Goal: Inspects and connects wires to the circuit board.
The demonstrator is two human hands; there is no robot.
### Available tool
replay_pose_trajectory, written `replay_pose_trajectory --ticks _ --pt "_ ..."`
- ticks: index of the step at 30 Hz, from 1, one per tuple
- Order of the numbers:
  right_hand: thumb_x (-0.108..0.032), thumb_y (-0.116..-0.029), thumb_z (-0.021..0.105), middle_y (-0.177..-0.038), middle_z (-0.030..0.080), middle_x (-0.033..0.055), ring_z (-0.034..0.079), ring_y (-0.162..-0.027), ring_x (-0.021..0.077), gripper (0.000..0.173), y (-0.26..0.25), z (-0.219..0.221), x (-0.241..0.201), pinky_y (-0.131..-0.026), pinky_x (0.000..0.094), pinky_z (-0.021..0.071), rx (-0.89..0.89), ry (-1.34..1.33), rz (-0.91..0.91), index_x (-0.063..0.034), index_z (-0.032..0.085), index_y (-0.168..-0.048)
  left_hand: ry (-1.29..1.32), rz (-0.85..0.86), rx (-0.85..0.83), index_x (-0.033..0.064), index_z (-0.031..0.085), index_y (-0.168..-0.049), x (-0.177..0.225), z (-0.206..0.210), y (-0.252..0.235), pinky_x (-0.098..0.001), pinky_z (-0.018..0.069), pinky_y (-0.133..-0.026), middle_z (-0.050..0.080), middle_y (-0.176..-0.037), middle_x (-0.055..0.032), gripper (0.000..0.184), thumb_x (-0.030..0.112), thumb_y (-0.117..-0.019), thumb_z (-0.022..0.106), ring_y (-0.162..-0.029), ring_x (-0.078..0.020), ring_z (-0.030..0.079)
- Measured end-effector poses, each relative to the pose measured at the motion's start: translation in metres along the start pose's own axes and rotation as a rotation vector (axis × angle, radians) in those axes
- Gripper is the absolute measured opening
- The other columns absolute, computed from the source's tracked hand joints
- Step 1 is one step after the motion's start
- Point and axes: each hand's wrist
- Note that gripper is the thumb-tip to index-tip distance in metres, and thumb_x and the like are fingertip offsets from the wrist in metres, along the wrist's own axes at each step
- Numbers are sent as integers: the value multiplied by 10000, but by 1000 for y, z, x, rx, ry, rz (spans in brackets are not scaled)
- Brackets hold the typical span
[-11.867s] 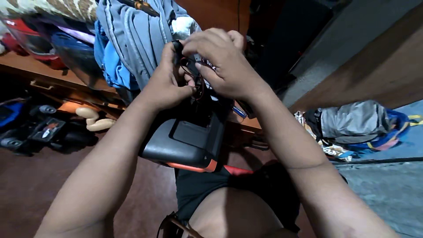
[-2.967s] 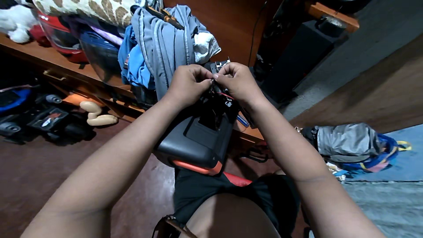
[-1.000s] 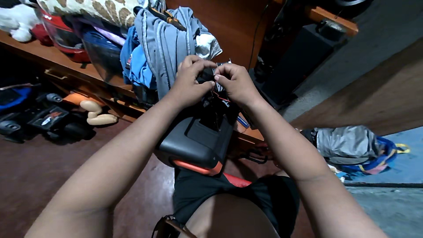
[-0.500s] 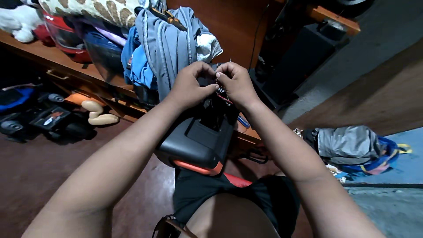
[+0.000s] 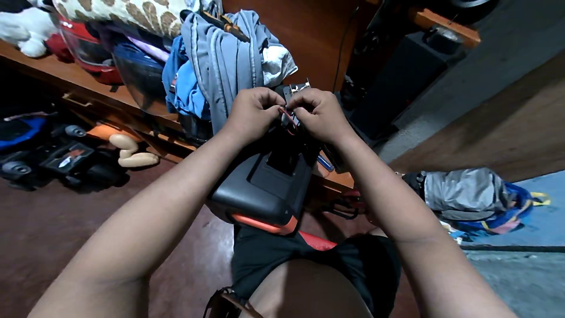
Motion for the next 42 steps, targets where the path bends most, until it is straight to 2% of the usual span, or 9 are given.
replay_pose_trajectory --ticks 5,12,17,22,29,33,36,39,42 --pt "-96 -976 599 -984 745 32 688 -875 66 175 1 -2 0 -799 280 576 -17 -33 50 -78 772 -973 6 32 -5 54 723 -1019 -1 1 0 -204 572 -762 735 -904 -1 74 59 -958 681 -785 1 674" --pt "-98 -944 671 -879 701 40 656 -752 97 141 -2 0 -7 -718 301 568 -19 42 143 -43 703 -1071 -7 36 -13 61 721 -1015 -1 0 0 -216 571 -738 727 -897 1 80 56 -945 682 -763 -10 665" --pt "-114 -954 680 -921 738 31 692 -820 92 100 -4 -2 -12 -794 308 582 -44 122 145 -71 741 -1020 105 -56 -12 57 705 -1006 3 3 1 -248 584 -740 721 -897 -10 84 42 -925 686 -771 -42 675" --pt "-76 -944 676 -986 742 69 704 -902 129 97 -3 0 -11 -856 326 579 -36 185 43 -48 748 -1003 85 -156 -36 86 712 -987 8 3 0 -225 542 -707 704 -849 22 105 181 -1003 671 -732 -18 639" --pt "-68 -938 702 -988 746 83 731 -887 160 190 -2 6 -7 -844 348 610 61 252 -39 -16 678 -1120 -124 -90 -116 75 681 -1027 12 0 0 -274 532 -728 665 -847 -11 156 197 -1053 586 -742 -56 621" --pt "-93 -925 713 -1063 683 121 685 -949 199 197 2 10 -14 -853 339 588 168 308 82 -25 707 -1109 -133 -95 -97 70 640 -1061 10 2 -2 -310 523 -766 643 -908 -39 164 201 -1073 544 -796 -92 614" --pt "-147 -934 704 -980 693 68 668 -895 150 88 4 12 -19 -809 320 566 178 241 216 -76 751 -955 -132 -94 -52 67 654 -1070 9 2 -2 -303 531 -805 661 -948 -40 145 186 -1058 572 -840 -83 630" --pt "-185 -965 704 -893 732 9 679 -802 90 105 2 10 -22 -758 315 566 123 48 393 -106 773 -953 -158 -72 -33 61 668 -1074 8 1 -1 -298 543 -818 676 -960 -44 145 183 -1046 598 -850 -82 644" --pt "-171 -963 723 -844 730 22 665 -744 80 112 -2 10 -24 -698 284 549 117 -127 500 -73 776 -969 -168 -50 -30 59 680 -1065 10 2 -1 -298 543 -830 688 -962 -46 136 176 -1035 619 -863 -80 653"
Point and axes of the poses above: each hand's wrist, its own y-axis away from the middle knuckle, its own z-axis out of the palm, x = y × z
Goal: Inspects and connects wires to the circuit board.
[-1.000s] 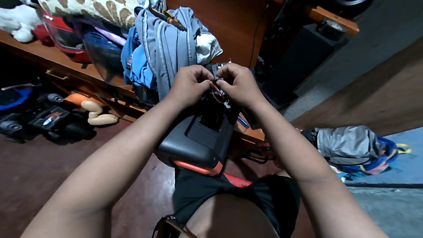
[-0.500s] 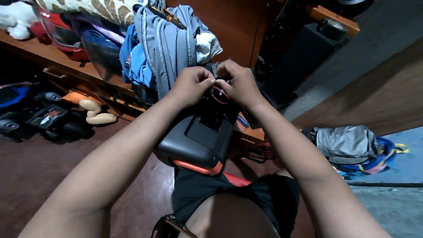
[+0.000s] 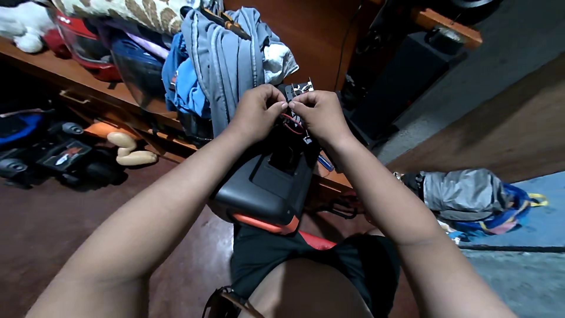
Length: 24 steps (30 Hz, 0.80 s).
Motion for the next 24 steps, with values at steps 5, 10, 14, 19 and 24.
replay_pose_trajectory --ticks 5,10,14,19,24 --pt "-146 -944 743 -820 709 31 629 -705 95 94 -5 2 0 -663 288 521 -10 -114 73 -58 774 -961 -25 87 23 66 703 -1053 -5 0 1 -298 552 -851 708 -968 -42 115 156 -1013 645 -881 -77 667" --pt "-87 -953 703 -804 691 32 616 -704 81 68 -7 3 4 -660 260 514 -22 -183 29 -38 745 -933 111 71 11 55 678 -1087 -8 1 1 -294 578 -822 710 -994 -46 163 145 -955 710 -866 -81 681" --pt "-76 -990 645 -828 668 38 605 -720 79 87 -7 1 7 -669 244 508 -63 -187 -56 -23 713 -975 176 3 -12 106 567 -1361 -5 0 -1 -352 549 -914 635 -1259 -93 402 93 -964 630 -1066 -154 645" --pt "-59 -1022 568 -880 646 60 614 -765 108 100 -8 0 9 -701 266 522 -122 -165 -128 -28 661 -1002 70 20 -26 136 676 -1260 -10 0 -1 -421 468 -1019 620 -1294 -95 288 258 -1000 656 -1222 -221 565" --pt "-54 -1015 575 -877 663 67 624 -742 122 96 -8 2 11 -688 281 537 -92 -176 -133 -27 665 -995 87 61 13 80 689 -1078 -8 2 -1 -303 539 -896 682 -1074 -56 150 208 -1013 647 -965 -88 652"
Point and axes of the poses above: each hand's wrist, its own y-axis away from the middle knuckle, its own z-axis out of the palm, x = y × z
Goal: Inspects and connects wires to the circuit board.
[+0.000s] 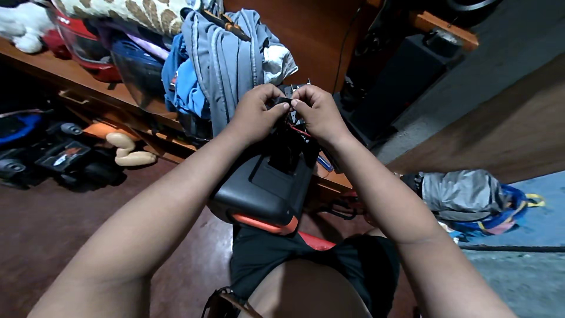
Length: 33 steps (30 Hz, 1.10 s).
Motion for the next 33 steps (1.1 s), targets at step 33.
replay_pose_trajectory --ticks 33 --pt "-37 -926 699 -888 693 79 648 -718 117 99 3 -4 -7 -646 269 560 31 -188 203 1 710 -1017 -83 74 3 78 744 -1055 2 0 5 -310 582 -898 755 -1018 -32 135 82 -932 690 -932 -66 710"
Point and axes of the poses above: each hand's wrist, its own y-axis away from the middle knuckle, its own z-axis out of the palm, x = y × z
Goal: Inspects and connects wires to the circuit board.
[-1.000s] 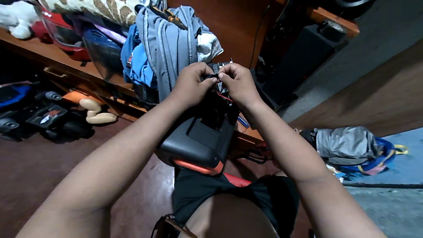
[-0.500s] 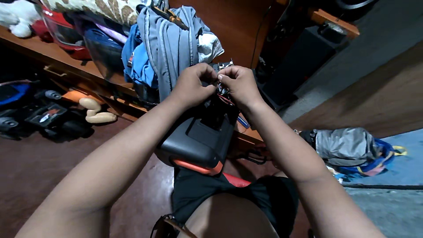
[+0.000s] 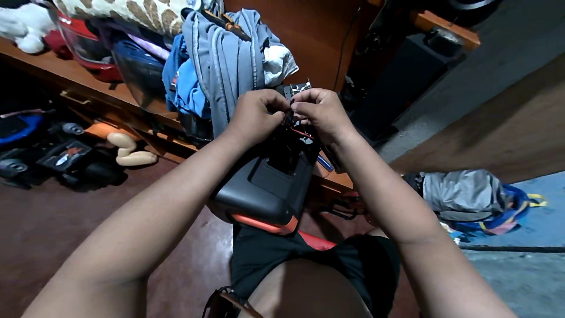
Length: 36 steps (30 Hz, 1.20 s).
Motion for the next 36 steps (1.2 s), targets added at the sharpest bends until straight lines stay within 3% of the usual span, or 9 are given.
replay_pose_trajectory --ticks 2,5,11,16,23,26,31,33,36 --pt "-61 -908 745 -890 696 78 653 -728 116 116 1 1 1 -643 265 560 -2 55 -20 -7 707 -1002 5 -35 14 69 712 -1028 1 1 -1 -325 591 -854 744 -980 -36 124 70 -904 708 -890 -84 709" --pt "-2 -886 707 -897 700 82 655 -732 120 114 0 2 0 -642 274 560 -10 96 -33 -7 714 -1000 35 -82 7 56 679 -1069 3 1 -2 -332 599 -846 732 -993 -52 191 67 -887 737 -885 -101 712" --pt "25 -876 669 -868 714 68 647 -723 109 109 -2 2 0 -639 278 539 -11 187 -84 -22 728 -954 44 -132 -15 86 723 -1050 4 0 -1 -285 589 -779 736 -927 -13 131 133 -928 715 -801 -50 690" --pt "-30 -902 671 -872 720 45 670 -754 106 115 -5 -1 3 -698 313 570 -18 380 -203 -50 735 -996 8 -154 -29 95 733 -1029 5 -1 -2 -299 568 -763 730 -910 -7 97 141 -976 665 -780 -53 671" --pt "-70 -949 645 -944 744 38 698 -836 107 139 -3 -1 3 -799 334 585 -20 568 -328 -69 746 -1044 166 -202 -54 75 692 -1012 5 0 -3 -277 536 -696 680 -857 -12 93 141 -995 629 -731 -58 626" --pt "-74 -958 648 -955 746 36 700 -842 105 133 -3 -1 3 -803 323 586 -22 604 -361 -71 743 -1052 149 -189 -66 80 686 -1004 5 1 -3 -256 551 -704 680 -837 1 127 198 -1020 643 -721 -46 637" --pt "-72 -955 662 -1005 752 53 711 -877 116 130 -2 1 7 -824 307 589 30 661 -493 -54 729 -1065 -6 -156 -114 59 667 -1033 9 -4 -4 -321 531 -766 661 -861 -32 154 188 -1054 584 -773 -92 626" --pt "-76 -948 662 -1004 754 52 713 -882 140 140 -3 4 9 -826 335 588 79 705 -535 -59 732 -1068 7 -147 -85 68 682 -1023 7 -4 -4 -295 540 -761 677 -862 -19 144 191 -1041 607 -771 -68 635" --pt "-108 -961 646 -1046 759 30 703 -997 204 207 -2 8 14 -935 477 528 167 788 -528 -82 721 -1152 70 -165 -44 69 693 -1041 7 -1 -4 -258 553 -765 695 -893 -12 122 178 -1016 644 -780 -42 649"
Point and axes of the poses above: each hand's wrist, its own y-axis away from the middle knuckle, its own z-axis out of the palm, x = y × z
